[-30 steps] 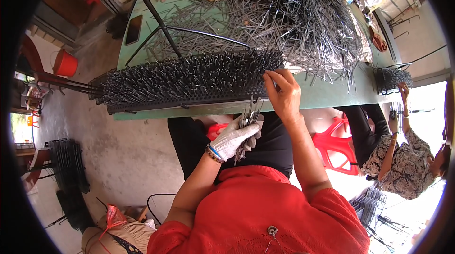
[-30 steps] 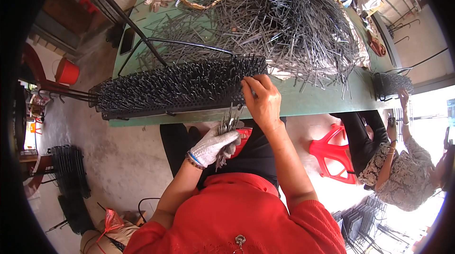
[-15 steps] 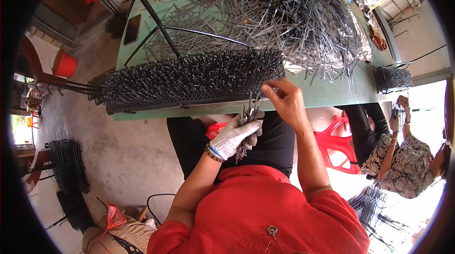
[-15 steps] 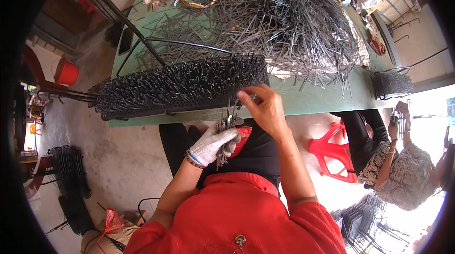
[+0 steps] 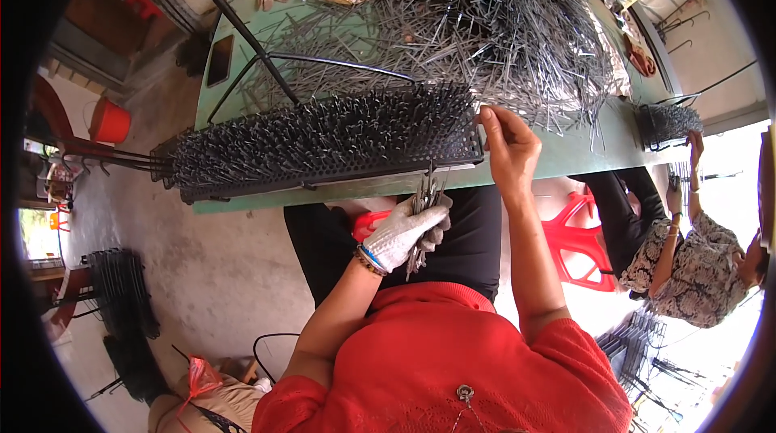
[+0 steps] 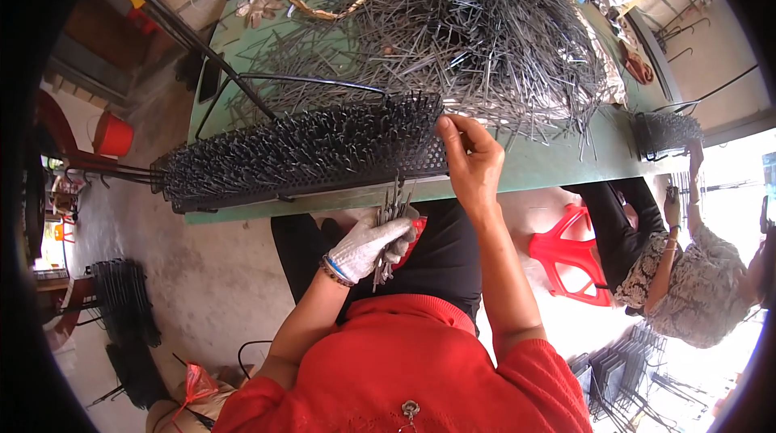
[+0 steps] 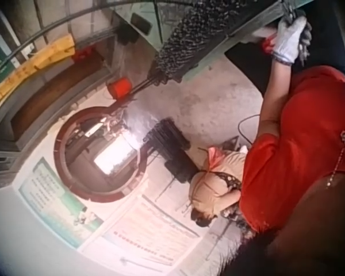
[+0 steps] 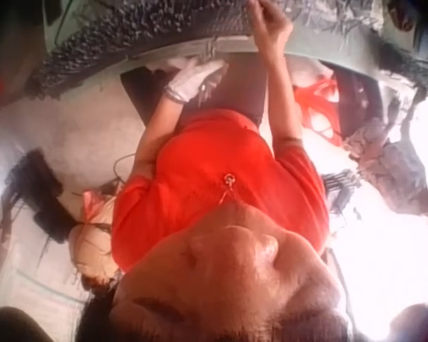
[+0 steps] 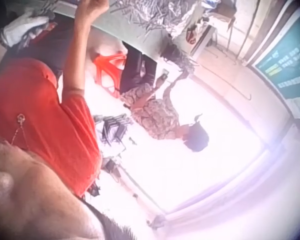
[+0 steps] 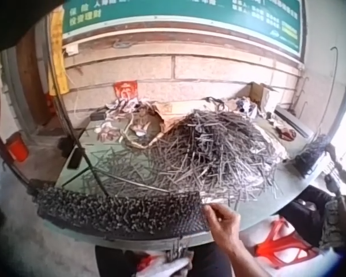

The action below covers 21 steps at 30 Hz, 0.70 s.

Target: The recorder is assembling industrial metal brushes by inserting wire bristles into a base and using pliers to secure them.

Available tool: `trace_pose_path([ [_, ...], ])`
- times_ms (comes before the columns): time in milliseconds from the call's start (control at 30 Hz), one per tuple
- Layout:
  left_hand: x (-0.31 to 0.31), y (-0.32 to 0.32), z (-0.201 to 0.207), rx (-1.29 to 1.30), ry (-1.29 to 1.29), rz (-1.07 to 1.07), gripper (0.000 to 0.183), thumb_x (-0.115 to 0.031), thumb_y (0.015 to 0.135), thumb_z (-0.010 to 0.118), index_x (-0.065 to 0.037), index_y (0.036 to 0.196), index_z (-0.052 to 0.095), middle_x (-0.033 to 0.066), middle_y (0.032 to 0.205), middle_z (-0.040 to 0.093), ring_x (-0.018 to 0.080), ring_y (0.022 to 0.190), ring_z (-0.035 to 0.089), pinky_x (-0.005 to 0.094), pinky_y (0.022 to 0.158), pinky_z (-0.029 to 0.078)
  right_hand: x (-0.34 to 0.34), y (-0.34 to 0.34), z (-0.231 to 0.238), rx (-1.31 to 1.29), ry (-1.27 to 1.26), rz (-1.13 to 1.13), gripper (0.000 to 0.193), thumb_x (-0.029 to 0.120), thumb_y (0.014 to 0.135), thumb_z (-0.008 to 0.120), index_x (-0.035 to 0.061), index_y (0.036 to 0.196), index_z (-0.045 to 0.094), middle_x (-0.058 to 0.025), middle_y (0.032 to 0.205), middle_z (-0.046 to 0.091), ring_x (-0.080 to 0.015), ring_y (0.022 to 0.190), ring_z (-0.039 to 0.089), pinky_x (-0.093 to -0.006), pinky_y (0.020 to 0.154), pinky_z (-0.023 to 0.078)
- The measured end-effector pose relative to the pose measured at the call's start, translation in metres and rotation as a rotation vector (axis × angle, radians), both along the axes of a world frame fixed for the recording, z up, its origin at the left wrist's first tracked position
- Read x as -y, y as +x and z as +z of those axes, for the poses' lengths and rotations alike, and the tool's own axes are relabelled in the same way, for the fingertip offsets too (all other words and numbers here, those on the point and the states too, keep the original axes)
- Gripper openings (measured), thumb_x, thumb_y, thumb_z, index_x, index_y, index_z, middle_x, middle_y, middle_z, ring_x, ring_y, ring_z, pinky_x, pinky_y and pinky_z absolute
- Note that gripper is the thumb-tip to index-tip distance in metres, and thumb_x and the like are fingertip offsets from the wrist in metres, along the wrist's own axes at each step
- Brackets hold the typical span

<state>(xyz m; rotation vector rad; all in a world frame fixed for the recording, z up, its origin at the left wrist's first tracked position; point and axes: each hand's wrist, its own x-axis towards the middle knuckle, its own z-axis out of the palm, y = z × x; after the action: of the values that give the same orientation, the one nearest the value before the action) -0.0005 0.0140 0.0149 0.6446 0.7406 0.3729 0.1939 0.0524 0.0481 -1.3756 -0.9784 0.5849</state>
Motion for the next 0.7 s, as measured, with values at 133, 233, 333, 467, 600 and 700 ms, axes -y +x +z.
trace_pose_path([
  [133, 0.000, 0.002, -0.005, 0.007, -0.032, 0.012, 0.027, -0.019, 0.091, 0.061, -0.002, 0.112, 0.055, 0.0044, 0.083, 0.061, 0.0091, 0.065, 0.058, 0.0206, 0.052, 0.047, -0.007, -0.002, -0.008, 0.225, 0.031, -0.029, 0.013, 0.012, 0.089, 0.067, 0.0022, 0.097, 0.069, 0.0014, 0.076, 0.065, -0.0023, 0.059, 0.048, -0.0186, 0.053, 0.039],
  [233, 0.001, 0.000, -0.010, 0.052, -0.048, 0.029, 0.027, -0.018, 0.091, 0.061, -0.002, 0.112, 0.055, 0.0053, 0.085, 0.062, 0.0107, 0.068, 0.060, 0.0215, 0.053, 0.049, -0.010, -0.009, -0.009, 0.321, 0.042, -0.070, 0.012, 0.011, 0.087, 0.068, 0.0019, 0.095, 0.069, 0.0004, 0.073, 0.063, -0.0033, 0.061, 0.050, -0.0207, 0.056, 0.041],
  [333, 0.002, -0.002, -0.006, 0.081, -0.066, 0.040, 0.028, -0.018, 0.092, 0.060, -0.003, 0.114, 0.054, 0.0053, 0.086, 0.062, 0.0121, 0.069, 0.063, 0.0225, 0.054, 0.051, -0.010, -0.012, -0.007, 0.355, 0.067, -0.078, 0.012, 0.010, 0.087, 0.068, 0.0017, 0.095, 0.070, -0.0001, 0.072, 0.062, -0.0038, 0.061, 0.050, -0.0210, 0.056, 0.042],
  [467, 0.001, -0.006, -0.003, 0.070, -0.092, 0.018, 0.030, -0.021, 0.092, 0.060, -0.007, 0.118, 0.052, 0.0044, 0.086, 0.062, 0.0133, 0.066, 0.064, 0.0238, 0.052, 0.052, -0.007, -0.018, -0.002, 0.385, 0.066, -0.064, 0.011, 0.009, 0.087, 0.068, 0.0013, 0.094, 0.069, -0.0018, 0.072, 0.062, -0.0048, 0.060, 0.051, -0.0209, 0.055, 0.042],
  [600, 0.001, -0.008, 0.001, 0.059, -0.110, 0.034, 0.033, -0.017, 0.094, 0.057, -0.004, 0.123, 0.050, 0.0042, 0.084, 0.064, 0.0108, 0.061, 0.064, 0.0216, 0.049, 0.054, -0.007, -0.019, -0.002, 0.451, 0.135, -0.078, 0.010, 0.006, 0.085, 0.069, 0.0008, 0.093, 0.069, -0.0039, 0.072, 0.062, -0.0061, 0.058, 0.051, -0.0206, 0.053, 0.041],
  [700, 0.000, -0.010, 0.000, 0.032, -0.067, 0.010, 0.035, -0.017, 0.093, 0.058, -0.005, 0.125, 0.049, 0.0035, 0.083, 0.064, 0.0093, 0.059, 0.063, 0.0207, 0.047, 0.051, -0.007, -0.021, -0.006, 0.486, 0.135, -0.084, 0.010, 0.005, 0.084, 0.070, 0.0005, 0.093, 0.069, -0.0051, 0.073, 0.063, -0.0069, 0.057, 0.052, -0.0210, 0.052, 0.041],
])
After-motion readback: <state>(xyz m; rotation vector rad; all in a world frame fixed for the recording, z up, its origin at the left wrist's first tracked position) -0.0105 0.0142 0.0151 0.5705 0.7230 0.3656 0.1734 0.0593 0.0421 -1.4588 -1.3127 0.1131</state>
